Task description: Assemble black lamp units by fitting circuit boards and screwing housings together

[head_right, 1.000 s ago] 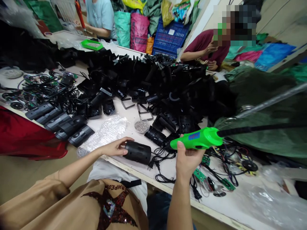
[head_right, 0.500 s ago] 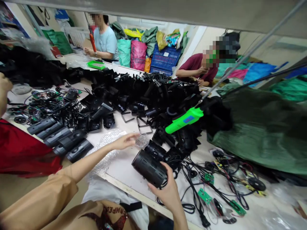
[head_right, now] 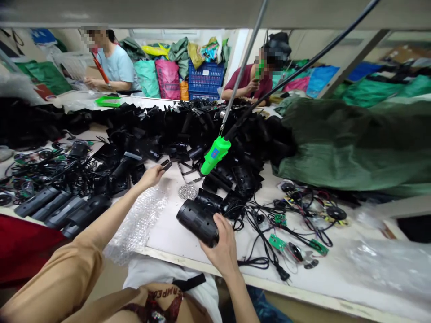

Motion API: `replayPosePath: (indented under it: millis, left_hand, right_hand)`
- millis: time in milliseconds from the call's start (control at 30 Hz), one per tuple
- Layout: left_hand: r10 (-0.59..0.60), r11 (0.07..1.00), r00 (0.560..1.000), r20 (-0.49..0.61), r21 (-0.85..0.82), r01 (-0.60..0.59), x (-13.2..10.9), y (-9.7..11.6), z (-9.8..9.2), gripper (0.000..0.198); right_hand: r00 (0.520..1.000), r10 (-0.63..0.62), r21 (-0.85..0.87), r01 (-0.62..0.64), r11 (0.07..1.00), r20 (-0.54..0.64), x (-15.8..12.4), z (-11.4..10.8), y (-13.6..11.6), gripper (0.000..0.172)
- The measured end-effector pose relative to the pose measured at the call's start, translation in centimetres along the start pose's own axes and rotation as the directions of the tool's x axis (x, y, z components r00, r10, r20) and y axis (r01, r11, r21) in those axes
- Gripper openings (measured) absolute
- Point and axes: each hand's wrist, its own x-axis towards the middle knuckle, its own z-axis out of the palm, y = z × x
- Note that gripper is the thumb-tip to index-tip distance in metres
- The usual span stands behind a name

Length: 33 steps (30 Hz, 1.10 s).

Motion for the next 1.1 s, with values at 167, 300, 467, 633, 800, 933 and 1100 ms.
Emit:
replayPosePath:
  millis: [167, 300, 467, 633, 800, 933, 1100]
  left_hand:
    - [0.122, 0.943, 0.99, 0.072, -0.32, -0.093, -7.7, 1.8, -4.7, 0.031]
    - [0.172, 0.807, 0.907, 0.384, -0.583, 0.094, -15.0, 3.5, -3.9, 0.035]
    - [0.184, 0.675, 0.87, 0.458, -0.702, 0.226, -19.0, 5.6, 1.5, 0.038]
    - [0.144, 0.602, 0.908, 0.393, -0.763, 0.235, -19.8, 7.3, 4.7, 0.037]
    - [0.127, 0.604, 0.927, 0.354, -0.768, 0.21, -20.2, 7.9, 5.8, 0.038]
    - [0.108, 0.549, 0.944, 0.313, -0.81, 0.206, -19.7, 7.7, 6.5, 0.038]
    - [0.104, 0.584, 0.954, 0.282, -0.794, 0.171, -18.4, 7.5, 6.8, 0.036]
  right_hand:
    - [0.986, -0.149, -0.184, 0.133, 0.974, -0.077, -1.2, 0.7, 0.0, 0.072]
    - [0.971, -0.215, -0.212, 0.19, 0.959, -0.101, -2.5, 1.4, -0.2, 0.069]
    - [0.961, -0.234, -0.195, 0.204, 0.959, -0.144, -4.0, 2.6, -1.0, 0.061]
    - [0.955, -0.222, -0.241, 0.172, 0.955, -0.199, -5.1, 3.6, -0.8, 0.055]
    - [0.959, -0.203, -0.234, 0.155, 0.96, -0.197, -6.1, 4.3, -0.1, 0.062]
    - [0.984, -0.142, -0.188, 0.119, 0.975, -0.111, -6.5, 4.9, -0.5, 0.065]
    - [0.986, -0.158, -0.177, 0.146, 0.973, -0.051, -5.9, 5.3, -1.3, 0.064]
